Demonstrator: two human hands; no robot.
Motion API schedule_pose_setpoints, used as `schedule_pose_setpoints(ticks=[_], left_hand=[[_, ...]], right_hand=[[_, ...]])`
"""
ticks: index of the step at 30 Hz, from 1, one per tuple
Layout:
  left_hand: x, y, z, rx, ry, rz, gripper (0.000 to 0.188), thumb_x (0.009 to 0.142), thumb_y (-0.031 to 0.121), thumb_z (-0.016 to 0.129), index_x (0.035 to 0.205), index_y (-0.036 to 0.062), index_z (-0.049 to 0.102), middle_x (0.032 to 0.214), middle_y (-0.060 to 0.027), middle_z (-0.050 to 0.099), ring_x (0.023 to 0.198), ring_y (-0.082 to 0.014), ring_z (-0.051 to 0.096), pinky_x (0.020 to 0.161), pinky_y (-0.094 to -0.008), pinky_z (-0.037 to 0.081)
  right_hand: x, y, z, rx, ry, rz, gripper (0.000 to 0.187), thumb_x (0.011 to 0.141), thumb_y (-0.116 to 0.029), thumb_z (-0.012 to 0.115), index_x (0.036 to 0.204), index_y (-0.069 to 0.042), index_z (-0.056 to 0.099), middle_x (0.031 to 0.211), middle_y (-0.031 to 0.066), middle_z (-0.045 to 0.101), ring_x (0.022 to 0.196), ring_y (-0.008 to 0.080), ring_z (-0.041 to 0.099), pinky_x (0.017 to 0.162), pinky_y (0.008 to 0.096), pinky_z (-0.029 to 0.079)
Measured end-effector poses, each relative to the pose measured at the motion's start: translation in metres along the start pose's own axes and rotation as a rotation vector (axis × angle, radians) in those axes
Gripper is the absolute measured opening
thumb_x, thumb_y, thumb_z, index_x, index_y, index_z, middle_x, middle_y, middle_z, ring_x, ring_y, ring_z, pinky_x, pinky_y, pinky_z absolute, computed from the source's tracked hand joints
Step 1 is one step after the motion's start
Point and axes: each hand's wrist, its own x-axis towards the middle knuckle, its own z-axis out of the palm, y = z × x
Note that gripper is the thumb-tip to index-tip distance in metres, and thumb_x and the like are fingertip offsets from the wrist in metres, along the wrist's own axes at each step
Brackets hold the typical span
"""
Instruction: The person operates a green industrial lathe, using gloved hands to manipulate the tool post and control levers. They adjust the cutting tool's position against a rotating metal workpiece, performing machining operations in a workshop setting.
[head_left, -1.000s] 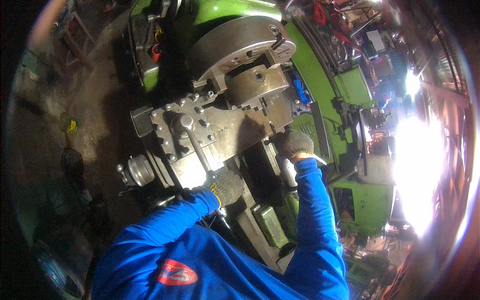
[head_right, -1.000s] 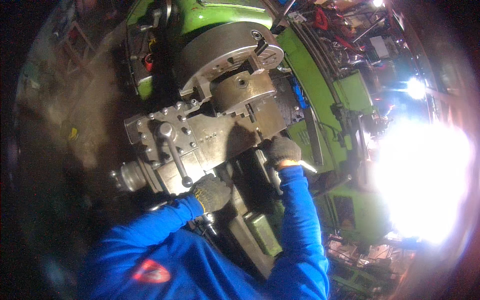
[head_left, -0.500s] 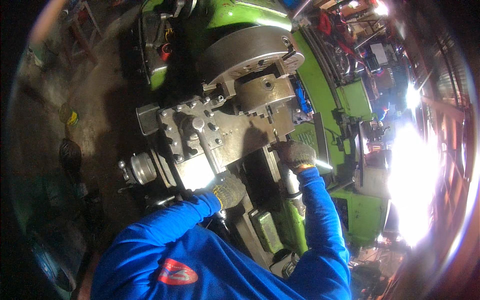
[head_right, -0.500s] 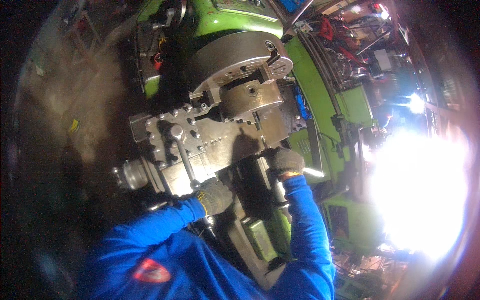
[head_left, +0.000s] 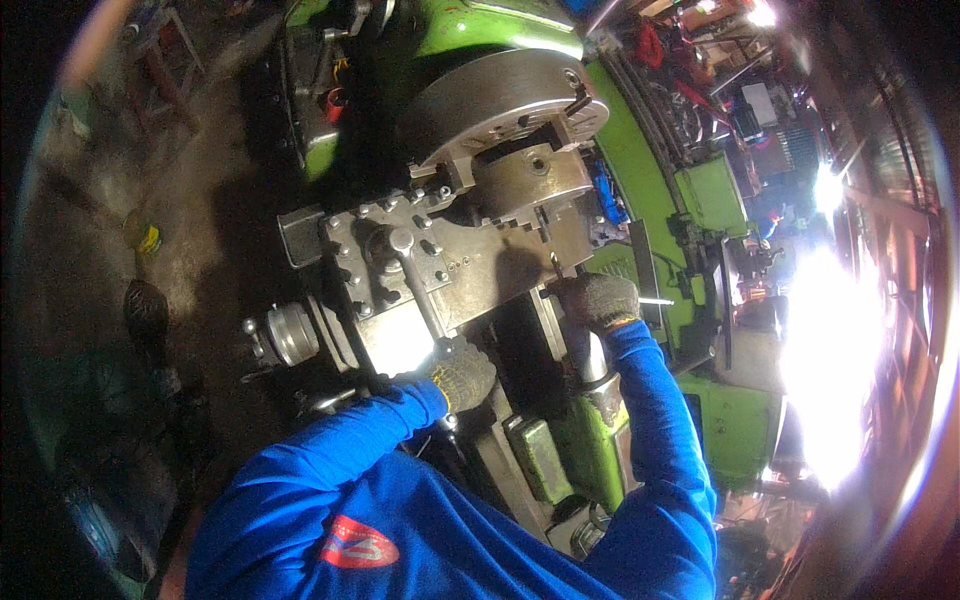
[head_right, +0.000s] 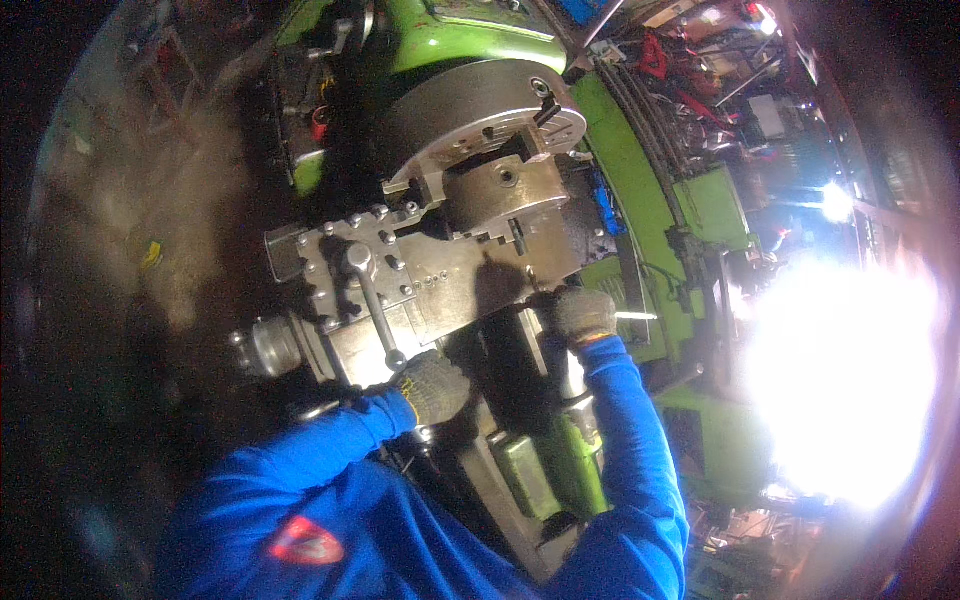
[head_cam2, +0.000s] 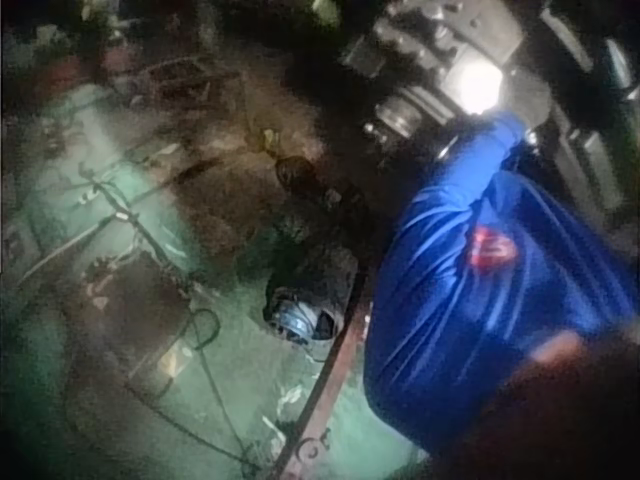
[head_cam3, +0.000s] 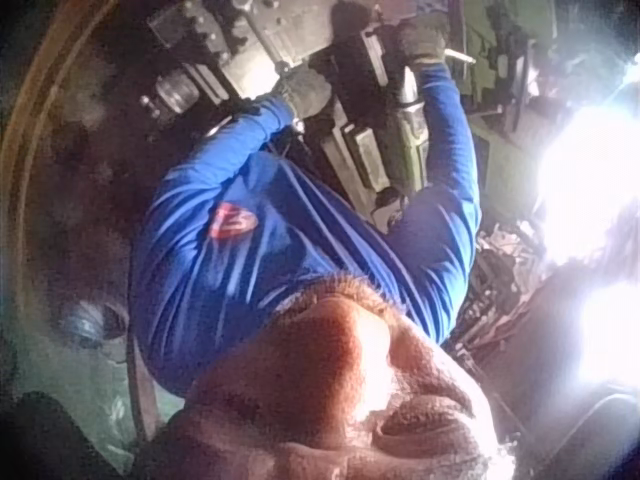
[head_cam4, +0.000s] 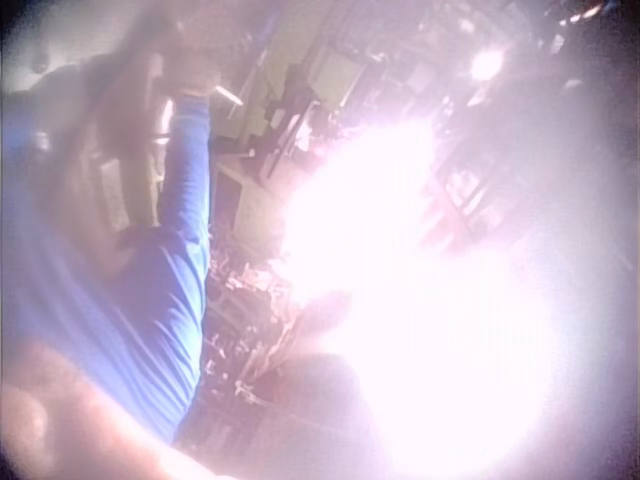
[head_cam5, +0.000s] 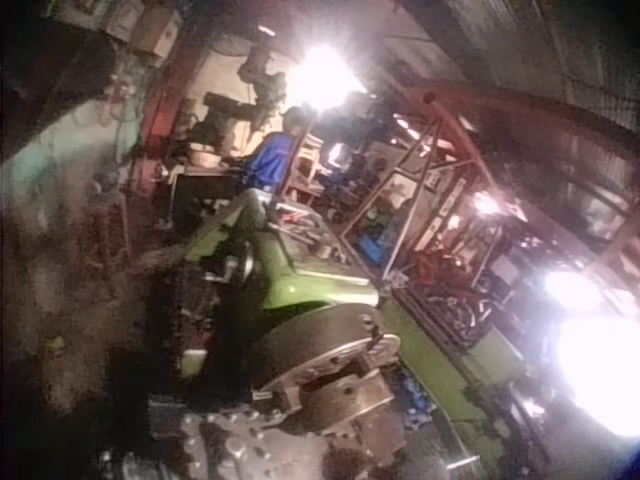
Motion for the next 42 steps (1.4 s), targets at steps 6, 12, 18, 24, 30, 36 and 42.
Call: schedule_pose_setpoints(ticks=[6, 12, 18, 24, 30, 36, 42], left_hand=[[0.000, 0.000, -0.002, 0.030, 0.026, -0.004, 0.019, 0.084, 0.025, 0.063, 0.077, 0.0128, 0.075, 0.080, -0.0105, 0.074, 0.078, -0.0329, 0.072, 0.070, -0.0515, 0.055], [0.005, 0.002, -0.004, 0.050, -0.140, -0.004, 0.018, 0.084, 0.024, 0.064, 0.077, 0.0126, 0.075, 0.080, -0.0094, 0.074, 0.081, -0.0323, 0.073, 0.071, -0.0516, 0.055], [-0.001, 0.000, -0.005, 0.010, 0.022, 0.031, 0.018, 0.084, 0.025, 0.065, 0.079, 0.0119, 0.076, 0.082, -0.0109, 0.075, 0.081, -0.0304, 0.074, 0.072, -0.0512, 0.055], [0.002, 0.000, -0.010, 0.096, -0.131, -0.019, 0.018, 0.083, 0.023, 0.065, 0.081, 0.0094, 0.077, 0.081, -0.0128, 0.075, 0.078, -0.0323, 0.073, 0.076, -0.0514, 0.052], [0.002, -0.001, 0.015, 0.082, -0.112, -0.026, 0.022, 0.085, 0.026, 0.062, 0.084, 0.0094, 0.077, 0.085, -0.0143, 0.075, 0.085, -0.0331, 0.072, 0.075, -0.0526, 0.050], [0.001, -0.007, 0.023, 0.042, -0.148, -0.034, 0.020, 0.083, 0.030, 0.063, 0.083, 0.0142, 0.075, 0.085, -0.0104, 0.074, 0.084, -0.0303, 0.071, 0.081, -0.0487, 0.049], [-0.002, -0.006, 0.039, 0.051, -0.081, -0.010, 0.017, 0.081, 0.030, 0.064, 0.083, 0.0169, 0.075, 0.089, -0.0068, 0.075, 0.088, -0.0266, 0.070, 0.085, -0.0477, 0.047]], right_hand=[[-0.016, -0.010, -0.030, 0.521, 0.075, 0.174, 0.042, 0.089, -0.033, 0.072, 0.125, -0.011, 0.069, 0.117, 0.0164, 0.074, 0.108, 0.0380, 0.071, 0.090, 0.0468, 0.057], [-0.016, 0.012, 0.021, 1.026, 0.374, 0.271, 0.026, 0.088, -0.021, 0.073, 0.106, -0.001, 0.071, 0.103, 0.0183, 0.071, 0.097, 0.0372, 0.068, 0.088, 0.0420, 0.054], [-0.005, 0.016, 0.045, 1.014, 0.377, 0.098, 0.028, 0.097, -0.019, 0.065, 0.121, -0.004, 0.066, 0.103, 0.0124, 0.075, 0.086, 0.0245, 0.073, 0.075, 0.0371, 0.058], [-0.025, -0.032, -0.075, 1.112, 0.031, 0.391, 0.043, 0.093, -0.029, 0.074, 0.126, -0.004, 0.064, 0.106, 0.0151, 0.076, 0.089, 0.0291, 0.075, 0.076, 0.0392, 0.059], [-0.009, -0.033, -0.047, 0.596, 0.043, 0.475, 0.056, 0.086, -0.048, 0.077, 0.121, -0.005, 0.063, 0.110, 0.0251, 0.073, 0.104, 0.0443, 0.071, 0.087, 0.0510, 0.056], [-0.015, -0.061, -0.069, 0.540, 0.110, 0.577, 0.059, 0.083, -0.048, 0.078, 0.124, -0.008, 0.062, 0.112, 0.0240, 0.073, 0.106, 0.0433, 0.070, 0.089, 0.0533, 0.055], [-0.006, -0.054, -0.054, 0.494, 0.115, 0.614, 0.071, 0.069, -0.056, 0.087, 0.119, -0.009, 0.068, 0.118, 0.0203, 0.073, 0.111, 0.0405, 0.070, 0.092, 0.0507, 0.055]])
